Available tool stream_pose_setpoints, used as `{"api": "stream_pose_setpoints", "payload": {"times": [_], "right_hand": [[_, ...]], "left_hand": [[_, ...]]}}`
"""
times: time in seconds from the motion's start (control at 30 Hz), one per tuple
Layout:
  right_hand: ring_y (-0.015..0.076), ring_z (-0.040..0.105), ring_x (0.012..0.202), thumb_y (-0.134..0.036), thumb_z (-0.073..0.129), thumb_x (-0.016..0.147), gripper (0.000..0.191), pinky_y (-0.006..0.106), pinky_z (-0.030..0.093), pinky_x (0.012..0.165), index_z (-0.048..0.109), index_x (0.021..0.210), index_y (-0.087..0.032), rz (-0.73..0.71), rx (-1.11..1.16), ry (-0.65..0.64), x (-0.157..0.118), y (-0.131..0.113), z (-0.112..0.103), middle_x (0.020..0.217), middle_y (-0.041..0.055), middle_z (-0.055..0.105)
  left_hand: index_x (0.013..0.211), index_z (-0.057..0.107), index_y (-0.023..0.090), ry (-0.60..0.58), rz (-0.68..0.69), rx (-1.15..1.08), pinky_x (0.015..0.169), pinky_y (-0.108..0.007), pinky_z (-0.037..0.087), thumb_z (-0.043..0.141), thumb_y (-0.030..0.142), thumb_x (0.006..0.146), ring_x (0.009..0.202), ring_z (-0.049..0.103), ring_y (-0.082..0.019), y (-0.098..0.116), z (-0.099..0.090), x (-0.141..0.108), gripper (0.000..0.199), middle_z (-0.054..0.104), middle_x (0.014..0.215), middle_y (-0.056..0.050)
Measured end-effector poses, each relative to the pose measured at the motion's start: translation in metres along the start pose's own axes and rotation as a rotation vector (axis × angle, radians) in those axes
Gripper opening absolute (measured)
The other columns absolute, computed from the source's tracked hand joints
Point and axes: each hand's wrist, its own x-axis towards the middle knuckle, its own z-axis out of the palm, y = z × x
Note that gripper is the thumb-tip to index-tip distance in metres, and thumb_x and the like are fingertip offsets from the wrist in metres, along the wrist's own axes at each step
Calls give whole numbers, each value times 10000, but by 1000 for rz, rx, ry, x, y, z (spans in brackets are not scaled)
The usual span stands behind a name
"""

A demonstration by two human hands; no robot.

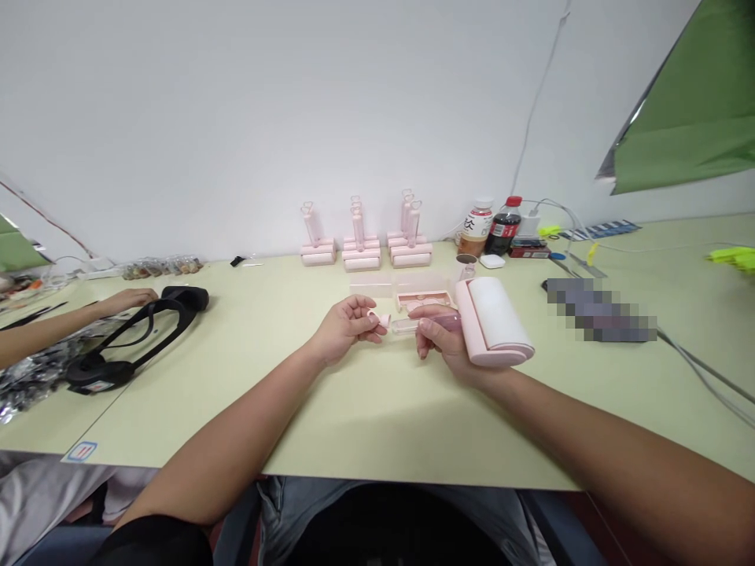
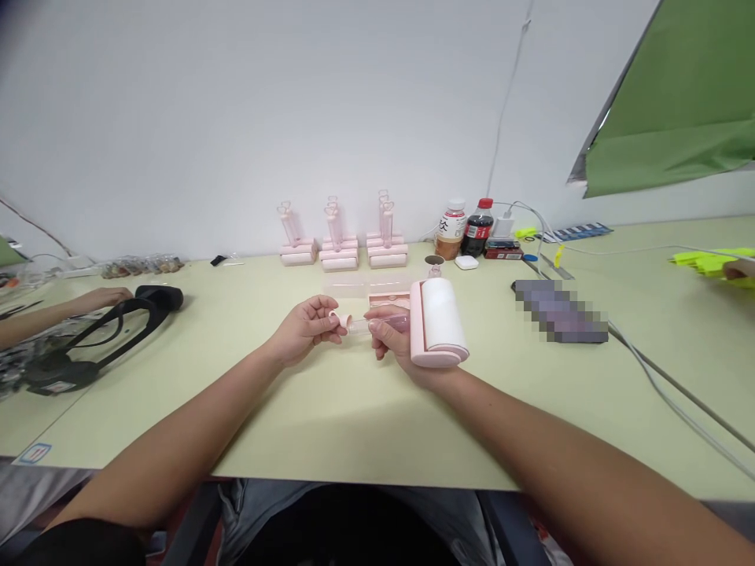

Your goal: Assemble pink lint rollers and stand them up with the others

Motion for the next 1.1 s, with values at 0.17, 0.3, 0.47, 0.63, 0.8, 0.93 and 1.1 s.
{"api": "stream_pose_setpoints", "payload": {"times": [0.17,0.3,0.47,0.63,0.8,0.93,1.1], "right_hand": [[117,550,453,-535,712,748,423,260,468,467,650,964,-177,-11,81,-7,4,10,-2,565,-34,599],[110,552,444,-541,714,743,433,247,465,456,658,965,-174,8,103,-12,6,11,-4,560,-35,600],[116,566,445,-520,701,764,408,239,453,419,665,970,-169,72,146,-170,4,11,-8,598,-16,633],[118,537,405,-487,722,748,382,230,425,382,665,921,-151,141,167,-231,0,9,-5,531,-11,625],[119,535,390,-458,744,730,350,237,442,373,663,893,-159,102,255,-192,-2,6,0,515,-19,621],[112,530,381,-421,738,753,305,228,438,363,661,899,-164,67,279,-169,-1,7,1,515,-26,623],[110,516,361,-426,720,774,306,226,419,356,665,912,-159,111,285,-258,-1,9,-2,501,-22,621]], "left_hand": [[931,588,128,-117,-96,-55,665,-280,551,844,360,640,751,698,-167,6,12,-5,452,676,800,-37],[947,616,109,-176,-89,88,628,-262,533,787,450,704,703,675,-150,6,10,-6,452,658,766,-45],[837,567,140,-300,-80,319,505,-206,444,629,578,807,593,609,-106,8,11,-12,444,598,698,-3],[730,553,135,-484,-140,456,463,-192,342,500,614,873,482,464,-60,15,15,-20,503,580,598,0],[740,549,137,-461,-92,380,477,-202,339,484,623,877,473,448,-65,11,21,-20,509,545,561,14],[733,510,152,-387,-87,326,466,-203,342,502,651,849,465,434,-66,5,25,-19,513,493,558,40],[717,490,158,-463,-129,307,433,-200,301,522,641,843,430,380,-56,6,23,-20,500,449,542,56]]}}
